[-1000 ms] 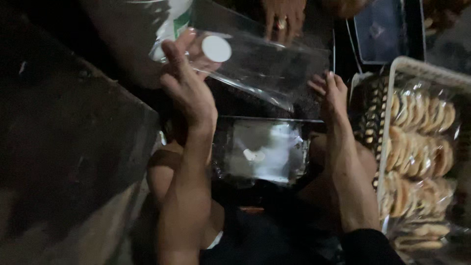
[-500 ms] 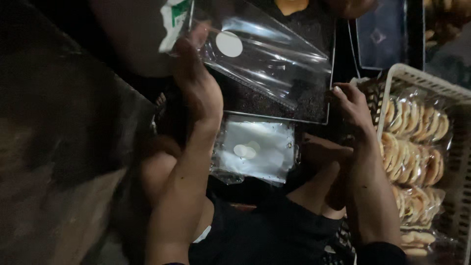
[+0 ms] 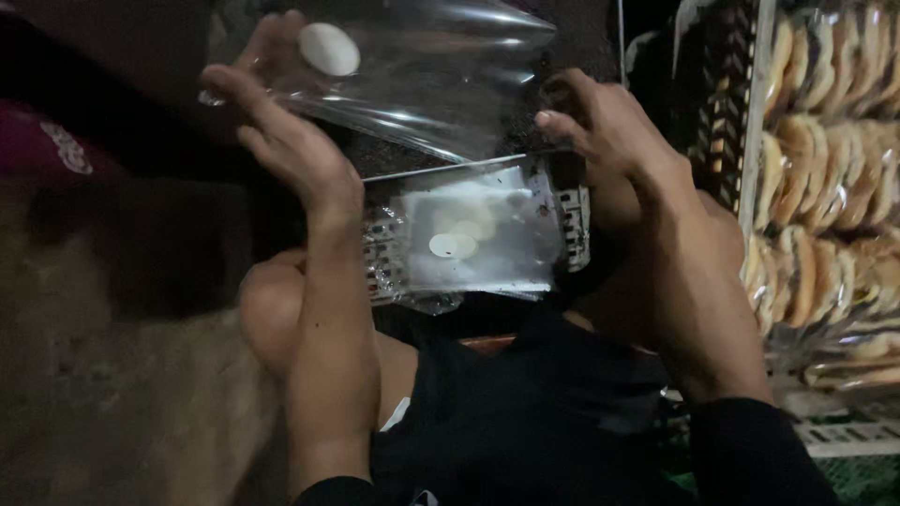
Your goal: The person sits on the floor and repeatedly picks up small buns, places them into clear plastic bags, and arranges the filled bags into a white plastic basket. The process is continuous and repetitive, with the person handling the buns and bags by hand.
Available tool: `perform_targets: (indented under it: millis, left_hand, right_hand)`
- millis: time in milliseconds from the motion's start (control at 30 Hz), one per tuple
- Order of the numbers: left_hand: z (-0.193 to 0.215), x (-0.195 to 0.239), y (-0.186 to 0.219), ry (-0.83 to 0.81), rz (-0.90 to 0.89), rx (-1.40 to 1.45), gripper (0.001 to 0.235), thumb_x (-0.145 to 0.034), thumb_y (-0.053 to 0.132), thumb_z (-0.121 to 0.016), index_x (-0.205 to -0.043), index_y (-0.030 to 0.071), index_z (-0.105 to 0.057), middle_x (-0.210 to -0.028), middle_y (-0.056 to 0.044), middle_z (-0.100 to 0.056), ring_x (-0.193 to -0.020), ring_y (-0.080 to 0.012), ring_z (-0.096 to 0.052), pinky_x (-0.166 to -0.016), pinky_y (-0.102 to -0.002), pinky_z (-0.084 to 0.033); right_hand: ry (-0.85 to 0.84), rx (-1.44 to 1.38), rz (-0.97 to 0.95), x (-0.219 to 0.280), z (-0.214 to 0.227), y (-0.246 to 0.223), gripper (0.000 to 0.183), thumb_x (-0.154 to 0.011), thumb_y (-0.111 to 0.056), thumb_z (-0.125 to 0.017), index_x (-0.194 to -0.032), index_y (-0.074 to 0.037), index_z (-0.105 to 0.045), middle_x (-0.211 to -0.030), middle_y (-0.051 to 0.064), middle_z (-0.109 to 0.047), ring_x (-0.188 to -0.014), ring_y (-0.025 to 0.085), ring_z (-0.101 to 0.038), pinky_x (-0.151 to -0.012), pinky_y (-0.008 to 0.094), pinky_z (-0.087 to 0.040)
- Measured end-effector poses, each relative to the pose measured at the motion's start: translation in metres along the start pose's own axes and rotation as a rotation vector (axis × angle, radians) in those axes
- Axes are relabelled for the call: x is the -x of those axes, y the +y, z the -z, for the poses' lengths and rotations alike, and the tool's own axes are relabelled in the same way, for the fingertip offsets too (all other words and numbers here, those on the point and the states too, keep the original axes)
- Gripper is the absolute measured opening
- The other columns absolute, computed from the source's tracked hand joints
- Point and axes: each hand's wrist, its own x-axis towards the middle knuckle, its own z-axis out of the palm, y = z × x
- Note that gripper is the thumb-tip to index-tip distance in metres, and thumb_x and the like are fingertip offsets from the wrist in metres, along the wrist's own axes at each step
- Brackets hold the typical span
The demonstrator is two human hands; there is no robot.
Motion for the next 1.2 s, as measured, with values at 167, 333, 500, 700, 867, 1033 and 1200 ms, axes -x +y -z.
perform_targets:
  millis: [167, 333, 500, 700, 867, 1033, 1200]
  left_hand:
    - [-0.008, -0.002, 0.022, -0.008, 0.027, -0.065, 0.085, -0.105, 0.070, -0.017, -0.136, 0.006, -0.064, -0.137, -0.016, -0.072, -0.139, -0.0286, -0.061, -0.131, -0.050, -0.032]
    - [-0.003, -0.007, 0.025, 0.086, 0.141, -0.119, 0.089, -0.105, 0.071, -0.017, -0.135, 0.002, -0.064, -0.140, -0.015, -0.067, -0.142, -0.0262, -0.054, -0.122, -0.052, -0.031]
    - [0.013, -0.010, 0.013, -0.072, -0.022, 0.077, 0.083, -0.107, 0.067, -0.024, -0.140, 0.000, -0.060, -0.144, -0.017, -0.065, -0.143, -0.0298, -0.059, -0.129, -0.051, -0.038]
    - [0.036, -0.012, 0.014, -0.031, -0.037, 0.120, 0.088, -0.106, 0.071, -0.022, -0.142, 0.000, -0.060, -0.143, -0.018, -0.064, -0.142, -0.0310, -0.059, -0.127, -0.055, -0.039]
    - [0.060, -0.009, 0.004, 0.095, 0.027, 0.076, 0.078, -0.103, 0.070, -0.023, -0.160, 0.018, -0.009, -0.162, -0.019, -0.040, -0.155, -0.0354, -0.043, -0.131, -0.057, -0.030]
    - [0.072, 0.008, -0.050, 0.121, -0.019, 0.105, 0.073, -0.115, 0.068, -0.019, -0.170, 0.022, -0.004, -0.174, -0.004, -0.005, -0.164, -0.0253, -0.012, -0.140, -0.045, -0.005]
    - [0.073, 0.016, -0.055, 0.092, -0.017, -0.016, 0.067, -0.115, 0.065, -0.019, -0.166, 0.025, -0.001, -0.176, -0.004, -0.002, -0.163, -0.0211, -0.004, -0.135, -0.041, 0.010]
  right_hand:
    - [0.059, 0.029, 0.119, 0.016, 0.000, -0.003, 0.062, -0.101, -0.042, -0.068, -0.145, -0.002, -0.052, -0.118, 0.025, -0.071, -0.116, 0.040, -0.066, -0.099, 0.050, -0.052]
    - [0.028, 0.440, 0.210, 0.063, -0.074, -0.030, 0.082, -0.087, -0.063, -0.066, -0.142, -0.004, -0.048, -0.150, 0.027, -0.038, -0.149, 0.045, -0.027, -0.117, 0.060, -0.026]
    - [-0.012, 0.708, 0.402, 0.111, -0.171, -0.058, 0.064, -0.087, -0.028, -0.064, -0.148, -0.021, -0.047, -0.161, 0.017, -0.031, -0.148, 0.044, -0.022, -0.116, 0.066, -0.020]
    - [0.064, 0.537, 0.419, 0.090, -0.168, -0.027, 0.062, -0.084, -0.016, -0.073, -0.143, -0.015, -0.052, -0.161, 0.014, -0.035, -0.151, 0.041, -0.029, -0.121, 0.061, -0.022]
    - [0.262, 0.228, 0.378, 0.102, -0.146, -0.010, 0.060, -0.082, -0.023, -0.083, -0.134, -0.012, -0.054, -0.131, 0.008, -0.054, -0.136, 0.036, -0.052, -0.125, 0.052, -0.038]
    - [0.698, -0.661, -0.322, 0.085, -0.150, 0.023, 0.063, -0.098, -0.028, -0.073, -0.144, 0.001, -0.041, -0.138, 0.019, -0.057, -0.129, 0.031, -0.059, -0.109, 0.038, -0.048]
    - [0.473, -0.067, -0.287, 0.094, -0.177, 0.028, 0.081, -0.080, -0.034, -0.084, -0.139, 0.005, -0.045, -0.126, 0.025, -0.057, -0.113, 0.040, -0.058, -0.094, 0.045, -0.050]
